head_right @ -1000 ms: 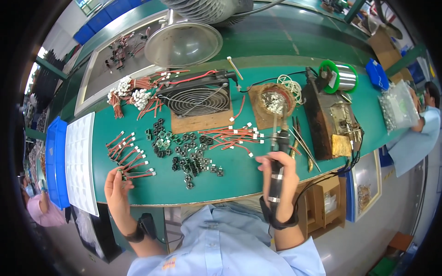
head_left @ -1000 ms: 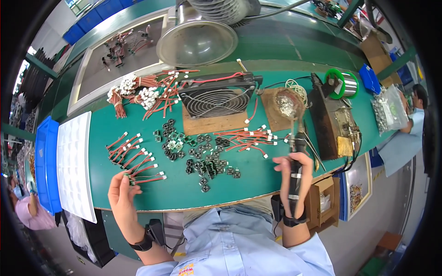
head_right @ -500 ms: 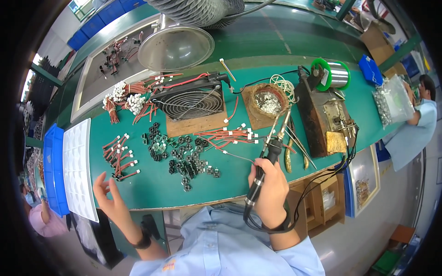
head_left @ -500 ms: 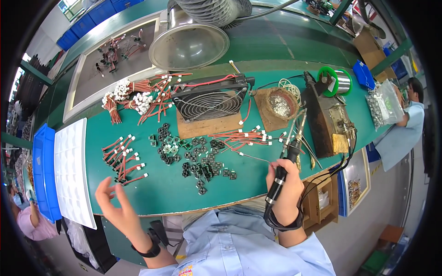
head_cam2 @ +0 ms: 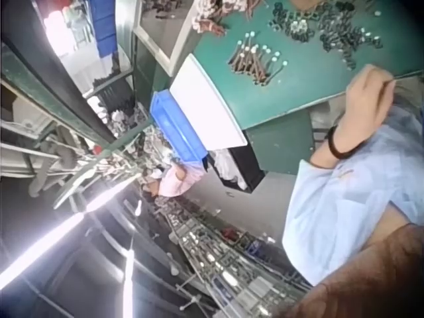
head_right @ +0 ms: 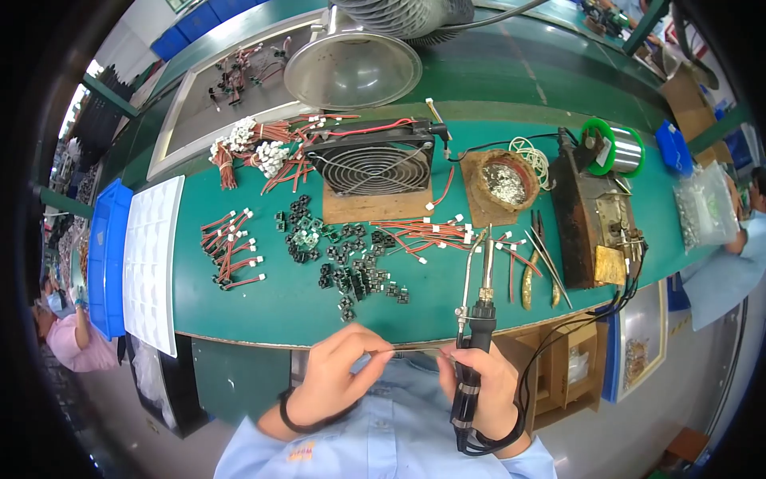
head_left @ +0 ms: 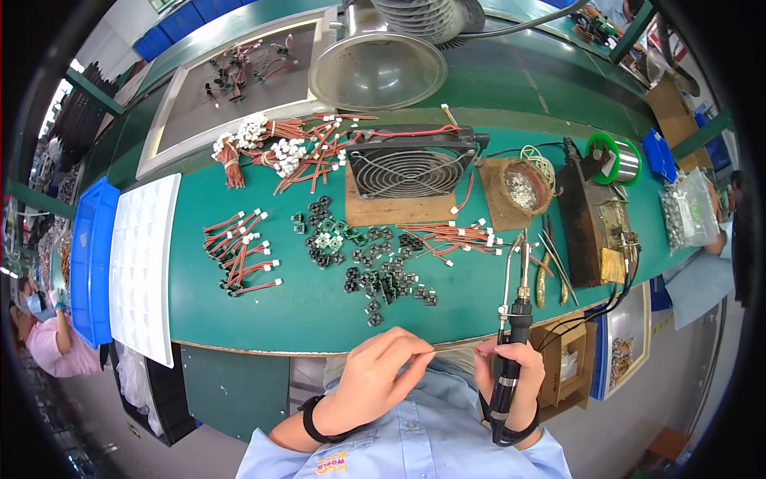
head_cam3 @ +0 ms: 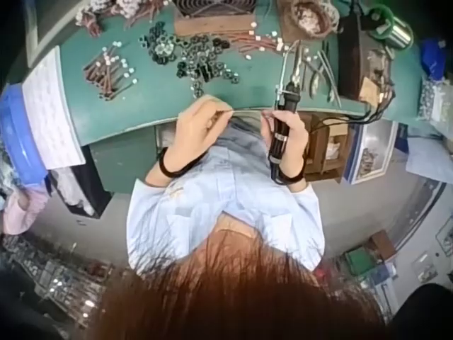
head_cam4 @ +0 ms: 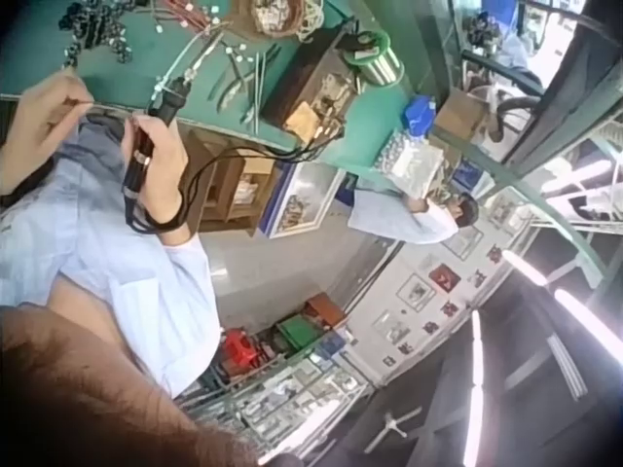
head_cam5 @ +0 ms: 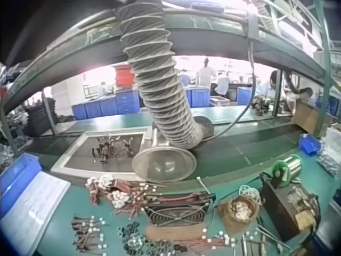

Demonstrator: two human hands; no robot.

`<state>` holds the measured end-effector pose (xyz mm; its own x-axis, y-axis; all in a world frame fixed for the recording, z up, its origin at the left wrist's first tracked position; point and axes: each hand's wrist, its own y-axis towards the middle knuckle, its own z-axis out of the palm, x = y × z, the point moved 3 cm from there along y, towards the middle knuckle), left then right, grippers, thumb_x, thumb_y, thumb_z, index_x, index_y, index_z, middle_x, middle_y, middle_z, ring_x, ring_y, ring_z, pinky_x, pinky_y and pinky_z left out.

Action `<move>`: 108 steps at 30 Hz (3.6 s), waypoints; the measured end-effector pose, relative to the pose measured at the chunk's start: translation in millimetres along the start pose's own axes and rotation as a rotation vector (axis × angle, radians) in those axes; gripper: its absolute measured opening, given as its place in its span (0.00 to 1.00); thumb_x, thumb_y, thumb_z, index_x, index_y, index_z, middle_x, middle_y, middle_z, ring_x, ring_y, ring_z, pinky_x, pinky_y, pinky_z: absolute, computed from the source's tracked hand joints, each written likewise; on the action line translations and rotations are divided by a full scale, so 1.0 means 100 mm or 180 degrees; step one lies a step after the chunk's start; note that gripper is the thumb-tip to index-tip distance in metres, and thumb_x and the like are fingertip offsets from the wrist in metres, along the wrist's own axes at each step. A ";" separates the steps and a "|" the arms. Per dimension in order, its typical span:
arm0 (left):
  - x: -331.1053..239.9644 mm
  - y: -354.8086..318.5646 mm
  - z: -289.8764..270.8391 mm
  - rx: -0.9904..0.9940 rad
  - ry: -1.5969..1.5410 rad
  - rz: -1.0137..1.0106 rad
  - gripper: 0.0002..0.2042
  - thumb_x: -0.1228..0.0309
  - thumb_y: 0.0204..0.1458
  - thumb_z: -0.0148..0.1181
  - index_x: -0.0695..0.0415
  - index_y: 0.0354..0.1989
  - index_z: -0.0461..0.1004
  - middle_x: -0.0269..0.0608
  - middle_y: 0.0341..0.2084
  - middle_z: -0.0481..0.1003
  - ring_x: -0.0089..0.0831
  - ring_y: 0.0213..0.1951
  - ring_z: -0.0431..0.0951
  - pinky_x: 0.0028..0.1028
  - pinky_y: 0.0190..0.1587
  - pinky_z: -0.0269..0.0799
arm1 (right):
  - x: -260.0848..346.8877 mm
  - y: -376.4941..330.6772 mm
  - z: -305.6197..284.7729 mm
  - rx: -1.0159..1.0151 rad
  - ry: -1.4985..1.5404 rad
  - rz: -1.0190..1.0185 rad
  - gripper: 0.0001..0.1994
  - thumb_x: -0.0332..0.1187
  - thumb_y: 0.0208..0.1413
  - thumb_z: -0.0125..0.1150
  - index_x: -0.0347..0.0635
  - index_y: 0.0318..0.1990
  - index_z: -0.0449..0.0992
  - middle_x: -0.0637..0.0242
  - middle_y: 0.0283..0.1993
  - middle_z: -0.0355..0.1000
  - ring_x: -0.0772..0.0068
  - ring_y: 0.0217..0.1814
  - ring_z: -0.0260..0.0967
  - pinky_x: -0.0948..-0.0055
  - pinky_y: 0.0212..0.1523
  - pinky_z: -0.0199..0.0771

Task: The person picks up a circuit board and a wire, joins them using a soldering iron, and sets the assembly back onto the table. This process is repeated for two more assemblies before the person reaches for another circuit board.

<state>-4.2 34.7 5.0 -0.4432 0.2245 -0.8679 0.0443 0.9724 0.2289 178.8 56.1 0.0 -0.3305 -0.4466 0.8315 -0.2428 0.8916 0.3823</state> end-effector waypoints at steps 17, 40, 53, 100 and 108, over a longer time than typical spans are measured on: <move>-0.09 -0.44 -0.49 -0.0003 0.0265 0.0370 0.08 0.73 0.43 0.62 0.60 0.29 0.70 0.40 0.24 0.70 0.37 0.25 0.71 0.31 0.29 0.67 | 0.55 -0.13 0.46 0.0818 0.0159 -0.0345 0.19 0.17 0.39 0.64 0.45 0.38 0.66 0.61 0.32 0.74 0.65 0.28 0.71 0.71 0.31 0.70; 0.01 -0.63 -1.05 0.0321 -0.1308 -0.0758 0.08 0.80 0.51 0.54 0.63 0.40 0.68 0.42 0.34 0.72 0.28 0.36 0.75 0.27 0.35 0.72 | 0.98 -0.17 0.73 -0.0049 0.1129 0.1009 0.21 0.17 0.44 0.59 0.43 0.44 0.58 0.63 0.31 0.66 0.76 0.32 0.63 0.78 0.37 0.64; 0.00 -0.11 -0.18 0.0462 -0.3554 -0.1580 0.07 0.77 0.53 0.51 0.64 0.39 0.69 0.44 0.36 0.71 0.28 0.40 0.71 0.27 0.42 0.67 | 0.32 0.24 0.24 0.0695 0.1576 0.0828 0.23 0.18 0.44 0.63 0.44 0.43 0.56 0.60 0.30 0.71 0.82 0.28 0.67 0.86 0.26 0.64; 0.11 0.19 0.55 0.0291 -0.3319 -0.1266 0.13 0.72 0.54 0.53 0.67 0.45 0.71 0.43 0.36 0.72 0.27 0.39 0.69 0.25 0.43 0.62 | -0.16 0.46 -0.22 0.0464 0.1216 0.0137 0.21 0.21 0.41 0.67 0.42 0.41 0.63 0.64 0.29 0.73 0.72 0.31 0.74 0.76 0.32 0.72; 0.09 0.20 0.59 0.0199 -0.3290 -0.1267 0.12 0.73 0.54 0.53 0.67 0.44 0.72 0.43 0.36 0.72 0.27 0.39 0.69 0.25 0.43 0.62 | -0.18 0.49 -0.26 0.0418 0.1204 0.0088 0.21 0.21 0.39 0.68 0.42 0.41 0.64 0.65 0.30 0.73 0.73 0.31 0.74 0.77 0.32 0.72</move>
<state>45.5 59.5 -24.1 0.5233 -0.1885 -0.8310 0.1228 0.9817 -0.1454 197.1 109.5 14.0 0.0145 -0.3414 0.9398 -0.3611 0.8747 0.3233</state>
